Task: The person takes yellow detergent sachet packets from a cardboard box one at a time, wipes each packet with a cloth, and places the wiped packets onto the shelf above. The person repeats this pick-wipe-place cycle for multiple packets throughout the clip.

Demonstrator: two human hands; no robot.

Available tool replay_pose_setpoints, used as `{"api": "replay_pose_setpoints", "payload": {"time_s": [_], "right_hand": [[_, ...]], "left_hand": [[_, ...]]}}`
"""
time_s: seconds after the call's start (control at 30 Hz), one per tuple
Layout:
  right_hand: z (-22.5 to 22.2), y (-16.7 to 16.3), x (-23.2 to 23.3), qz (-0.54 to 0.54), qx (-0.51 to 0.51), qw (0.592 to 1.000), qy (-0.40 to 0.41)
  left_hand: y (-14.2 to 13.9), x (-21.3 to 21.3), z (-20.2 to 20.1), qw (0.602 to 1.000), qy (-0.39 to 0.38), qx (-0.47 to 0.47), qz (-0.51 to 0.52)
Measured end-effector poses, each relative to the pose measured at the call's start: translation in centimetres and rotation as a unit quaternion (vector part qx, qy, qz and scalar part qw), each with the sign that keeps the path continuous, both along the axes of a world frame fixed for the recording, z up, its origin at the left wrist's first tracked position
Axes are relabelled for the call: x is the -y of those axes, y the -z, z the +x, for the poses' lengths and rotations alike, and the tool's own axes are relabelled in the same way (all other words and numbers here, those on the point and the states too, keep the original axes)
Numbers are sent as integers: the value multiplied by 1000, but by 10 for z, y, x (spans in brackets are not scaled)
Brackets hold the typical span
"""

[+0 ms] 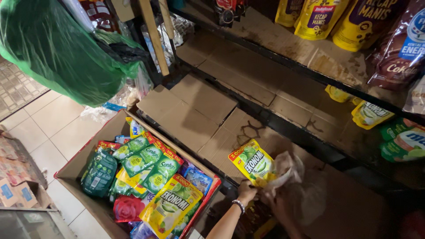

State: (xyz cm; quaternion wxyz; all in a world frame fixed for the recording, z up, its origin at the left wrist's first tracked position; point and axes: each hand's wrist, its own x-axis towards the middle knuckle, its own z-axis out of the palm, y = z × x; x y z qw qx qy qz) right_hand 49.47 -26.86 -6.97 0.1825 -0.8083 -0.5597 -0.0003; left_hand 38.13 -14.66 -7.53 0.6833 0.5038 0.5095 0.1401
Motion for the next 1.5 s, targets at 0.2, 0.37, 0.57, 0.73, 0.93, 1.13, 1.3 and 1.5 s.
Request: {"api": "replay_pose_setpoints", "payload": {"time_s": [0.2,0.37,0.57,0.73,0.93,1.13,1.3,1.5], "right_hand": [[-14,12,16,-40,60,996,-46],[6,2,-16,-218,-2,973,78],[21,-10,-34,-197,-36,973,113],[35,-9,-40,-225,-18,968,114],[17,0,-16,-249,16,965,73],[13,2,-12,-159,-64,981,89],[28,-1,-15,-64,-232,963,120],[77,-24,-25,68,-498,802,322]], "left_hand": [[2,-3,-2,979,60,-67,182],[-1,-3,1,999,24,-20,26],[-4,1,2,1000,17,17,-20],[-4,2,5,1000,4,11,-13],[-4,-1,6,999,6,-6,-40],[-2,1,0,995,13,-25,92],[-4,4,-4,980,-4,14,200],[-8,1,-3,998,-7,23,-52]]}}
